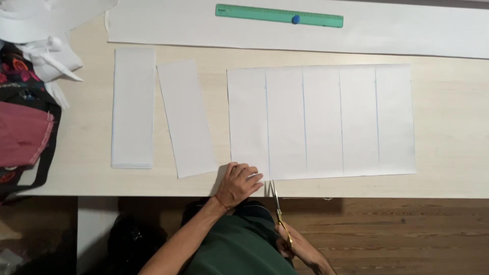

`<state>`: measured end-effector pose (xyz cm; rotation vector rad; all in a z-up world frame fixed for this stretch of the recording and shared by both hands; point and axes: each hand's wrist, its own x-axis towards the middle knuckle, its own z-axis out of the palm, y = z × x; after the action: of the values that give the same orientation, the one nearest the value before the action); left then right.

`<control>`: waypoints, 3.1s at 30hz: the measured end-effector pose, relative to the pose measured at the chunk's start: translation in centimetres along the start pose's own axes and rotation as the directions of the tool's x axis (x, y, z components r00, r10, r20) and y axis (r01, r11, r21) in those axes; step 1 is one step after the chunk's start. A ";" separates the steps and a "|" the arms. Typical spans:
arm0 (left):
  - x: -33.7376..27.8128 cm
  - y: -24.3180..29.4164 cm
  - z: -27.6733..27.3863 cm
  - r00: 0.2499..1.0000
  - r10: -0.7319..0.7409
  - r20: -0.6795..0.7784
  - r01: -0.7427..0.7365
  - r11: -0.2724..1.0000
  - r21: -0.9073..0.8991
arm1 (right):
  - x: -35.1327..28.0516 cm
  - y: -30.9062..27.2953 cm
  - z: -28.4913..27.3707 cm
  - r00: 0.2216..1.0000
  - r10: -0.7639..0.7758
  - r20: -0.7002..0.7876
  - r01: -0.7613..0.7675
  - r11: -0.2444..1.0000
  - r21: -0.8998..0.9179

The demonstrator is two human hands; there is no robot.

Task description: Cutting strips of paper along marked lines using scissors

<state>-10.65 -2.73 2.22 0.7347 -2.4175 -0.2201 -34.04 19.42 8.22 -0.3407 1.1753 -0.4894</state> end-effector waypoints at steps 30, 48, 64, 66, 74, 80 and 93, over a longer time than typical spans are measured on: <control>2.8 1.9 0.1 0.967 0.228 -0.112 -0.210 0.966 0.153 | 4.0 -0.5 1.0 0.994 -0.097 -0.046 0.099 0.994 0.055; 3.3 1.9 -0.6 0.962 0.186 -0.198 -0.156 0.975 0.158 | 3.4 -3.8 1.7 0.995 -0.086 -0.053 0.083 0.995 -0.061; 2.6 1.3 1.3 0.972 0.152 -0.179 -0.129 0.983 0.134 | 4.7 -3.0 2.1 0.990 -0.130 -0.059 0.128 0.991 -0.038; 2.4 1.4 1.4 0.975 0.145 -0.170 -0.123 0.983 0.134 | 4.8 -2.9 1.9 0.989 -0.141 -0.048 0.140 0.990 -0.021; 2.4 1.5 0.9 0.978 0.128 -0.163 -0.112 0.988 0.105 | 4.9 -3.8 2.3 0.993 -0.110 -0.050 0.107 0.993 -0.050; 2.0 1.4 0.7 0.978 0.115 -0.175 -0.104 0.992 0.068 | 4.5 -5.3 3.4 0.993 -0.091 -0.075 0.090 0.996 -0.015; 1.8 1.0 0.0 0.981 0.123 -0.149 -0.111 0.990 0.086 | 5.4 -6.0 3.9 0.994 -0.083 -0.067 0.086 0.996 0.038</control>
<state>-12.29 -2.89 3.36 0.6165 -2.3227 -0.0214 -29.91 11.46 8.27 -0.3421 1.2157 -0.6016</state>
